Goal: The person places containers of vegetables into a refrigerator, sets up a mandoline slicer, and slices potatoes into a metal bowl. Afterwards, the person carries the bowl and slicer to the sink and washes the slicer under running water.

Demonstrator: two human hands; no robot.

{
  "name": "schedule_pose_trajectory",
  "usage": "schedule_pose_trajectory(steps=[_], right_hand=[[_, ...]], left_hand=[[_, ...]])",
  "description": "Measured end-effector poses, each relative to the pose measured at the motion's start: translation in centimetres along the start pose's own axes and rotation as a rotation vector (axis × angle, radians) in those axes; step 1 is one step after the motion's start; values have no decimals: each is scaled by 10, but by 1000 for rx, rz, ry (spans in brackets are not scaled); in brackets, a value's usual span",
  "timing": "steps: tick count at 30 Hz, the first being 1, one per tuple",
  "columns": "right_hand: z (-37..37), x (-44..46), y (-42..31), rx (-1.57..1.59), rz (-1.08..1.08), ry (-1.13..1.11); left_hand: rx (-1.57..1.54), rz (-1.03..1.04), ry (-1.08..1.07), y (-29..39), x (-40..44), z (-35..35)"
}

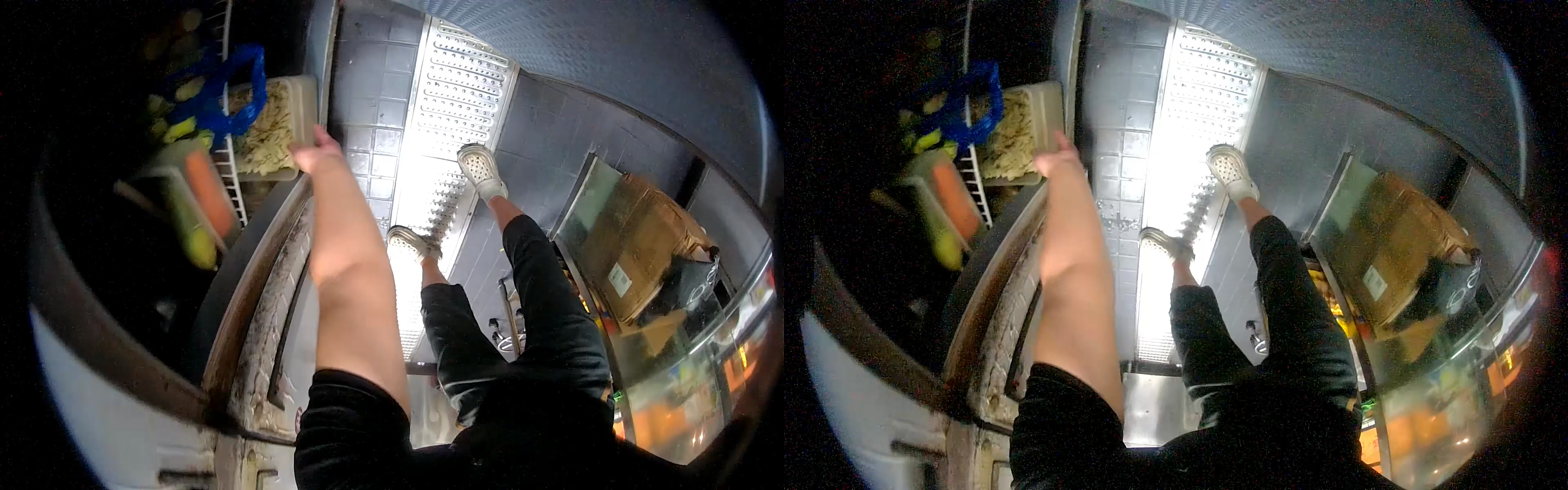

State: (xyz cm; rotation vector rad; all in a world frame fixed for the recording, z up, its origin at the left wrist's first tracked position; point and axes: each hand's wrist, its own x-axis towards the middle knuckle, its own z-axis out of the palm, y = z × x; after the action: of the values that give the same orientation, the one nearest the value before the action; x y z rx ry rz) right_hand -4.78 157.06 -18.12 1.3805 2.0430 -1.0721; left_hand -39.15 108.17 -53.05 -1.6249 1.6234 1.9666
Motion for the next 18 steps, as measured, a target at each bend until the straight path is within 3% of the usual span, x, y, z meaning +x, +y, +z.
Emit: schedule_pose_trajectory(steps=[5, 8, 9, 12, 13, 14, 17, 18], right_hand=[[-21, -29, -47, 12, -101, 110], [-39, -46, -87, -28, -122, 235], [-40, -52, -104, -100, -95, 312], [-35, -60, -108, -104, -102, 264], [-36, -59, -115, -76, -45, 193], [-27, -55, -115, -108, -35, 167], [-27, -123, -158, -75, -11, 88], [8, -131, -160, -105, -26, 225]], left_hand=[[232, -257, 44, 14, -100, -102], [859, -329, -181, 23, -121, -236], [863, -429, 19, 41, -202, -214], [932, -575, -565, 110, -285, -286], [1062, -530, -521, 129, -313, -288], [998, -532, -395, 141, -319, -311], [989, -364, -340, 218, -374, -331], [972, -337, -411, 238, -366, -345]])
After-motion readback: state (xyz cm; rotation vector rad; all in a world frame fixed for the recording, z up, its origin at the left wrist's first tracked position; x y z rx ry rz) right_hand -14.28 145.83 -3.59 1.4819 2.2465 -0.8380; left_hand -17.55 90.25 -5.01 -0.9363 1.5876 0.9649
